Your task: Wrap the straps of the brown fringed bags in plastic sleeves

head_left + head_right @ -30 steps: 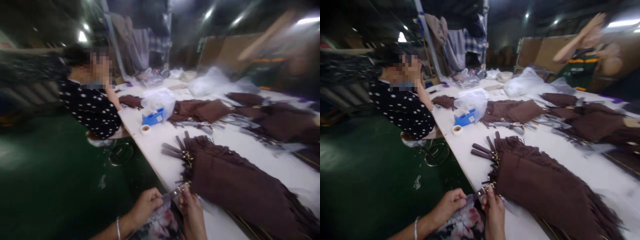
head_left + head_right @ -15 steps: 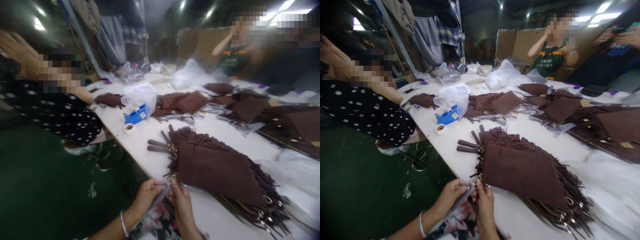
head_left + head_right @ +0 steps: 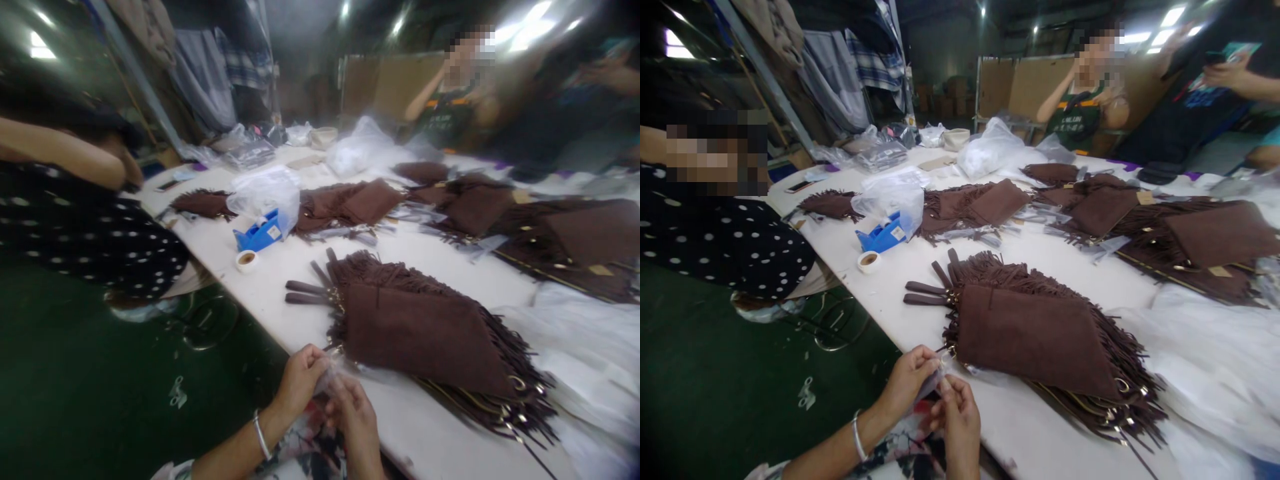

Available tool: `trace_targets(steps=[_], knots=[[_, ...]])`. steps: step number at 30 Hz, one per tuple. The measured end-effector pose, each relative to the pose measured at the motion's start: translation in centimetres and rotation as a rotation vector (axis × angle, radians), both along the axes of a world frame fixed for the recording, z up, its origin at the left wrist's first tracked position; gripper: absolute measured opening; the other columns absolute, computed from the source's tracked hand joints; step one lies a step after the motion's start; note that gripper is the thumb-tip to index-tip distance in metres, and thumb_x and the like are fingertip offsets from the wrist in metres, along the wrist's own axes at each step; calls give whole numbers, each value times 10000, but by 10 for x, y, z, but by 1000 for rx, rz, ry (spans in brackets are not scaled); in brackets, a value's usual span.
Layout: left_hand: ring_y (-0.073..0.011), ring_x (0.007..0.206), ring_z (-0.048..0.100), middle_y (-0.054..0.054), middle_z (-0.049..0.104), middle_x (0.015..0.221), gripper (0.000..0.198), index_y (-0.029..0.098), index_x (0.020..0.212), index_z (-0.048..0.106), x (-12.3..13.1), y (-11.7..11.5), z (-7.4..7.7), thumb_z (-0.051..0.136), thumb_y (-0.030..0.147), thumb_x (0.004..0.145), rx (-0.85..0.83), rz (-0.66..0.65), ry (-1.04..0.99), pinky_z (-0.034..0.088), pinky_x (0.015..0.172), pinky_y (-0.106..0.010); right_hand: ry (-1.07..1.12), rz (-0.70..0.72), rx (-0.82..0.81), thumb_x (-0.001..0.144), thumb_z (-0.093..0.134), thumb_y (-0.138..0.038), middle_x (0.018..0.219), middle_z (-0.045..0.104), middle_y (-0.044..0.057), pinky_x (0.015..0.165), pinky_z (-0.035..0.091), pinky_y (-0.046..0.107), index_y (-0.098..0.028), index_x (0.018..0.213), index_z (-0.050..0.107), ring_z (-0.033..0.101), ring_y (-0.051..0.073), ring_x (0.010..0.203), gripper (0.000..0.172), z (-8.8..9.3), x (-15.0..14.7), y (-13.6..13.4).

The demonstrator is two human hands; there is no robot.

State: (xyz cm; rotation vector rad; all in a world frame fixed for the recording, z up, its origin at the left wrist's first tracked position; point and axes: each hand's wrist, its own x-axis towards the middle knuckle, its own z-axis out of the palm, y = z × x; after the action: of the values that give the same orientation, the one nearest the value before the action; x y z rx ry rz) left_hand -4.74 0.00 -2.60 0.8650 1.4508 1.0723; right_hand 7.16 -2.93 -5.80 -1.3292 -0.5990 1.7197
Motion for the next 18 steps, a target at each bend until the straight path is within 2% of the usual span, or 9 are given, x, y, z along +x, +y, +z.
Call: trace_targets(steps=[5, 9, 12, 15, 18], knots=[[-131, 574, 532, 0, 614, 633, 120, 162, 763, 585, -1, -7, -4, 596, 278, 789, 12, -25, 56, 374, 536, -218, -67, -37, 0, 649, 716, -614, 464, 557, -47, 344, 316, 169, -154, 867, 608, 420, 74, 341, 520, -1, -5, 5], [-137, 580, 527, 6, 610, 634, 116, 171, 768, 606, 4, 0, -3, 593, 285, 786, 21, -14, 131, 367, 543, -222, -135, -63, -9, 702, 658, -605, 454, 526, -62, 347, 276, 166, -163, 855, 614, 392, 71, 345, 470, 0, -4, 13], [-146, 631, 536, 3, 616, 668, 130, 174, 765, 621, 8, 8, -4, 562, 283, 805, 63, -16, 169, 383, 585, -227, -260, -8, 29, 770, 579, -601, 461, 526, -58, 366, 314, 192, -175, 857, 620, 418, 95, 356, 437, 4, 1, 17], [-151, 684, 536, 6, 605, 694, 156, 173, 745, 620, 8, 11, -6, 541, 283, 823, 114, -18, 177, 395, 630, -230, -503, 161, 177, 850, 485, -573, 491, 570, -29, 444, 388, 227, -197, 803, 626, 515, 139, 420, 404, 17, 10, 18], [-151, 670, 525, 15, 589, 682, 163, 177, 754, 606, 4, 7, -8, 521, 288, 840, 115, -33, 176, 380, 611, -233, -779, 246, 407, 911, 431, -473, 693, 688, 13, 594, 449, 248, -224, 935, 641, 634, 176, 605, 326, 35, 23, 20]])
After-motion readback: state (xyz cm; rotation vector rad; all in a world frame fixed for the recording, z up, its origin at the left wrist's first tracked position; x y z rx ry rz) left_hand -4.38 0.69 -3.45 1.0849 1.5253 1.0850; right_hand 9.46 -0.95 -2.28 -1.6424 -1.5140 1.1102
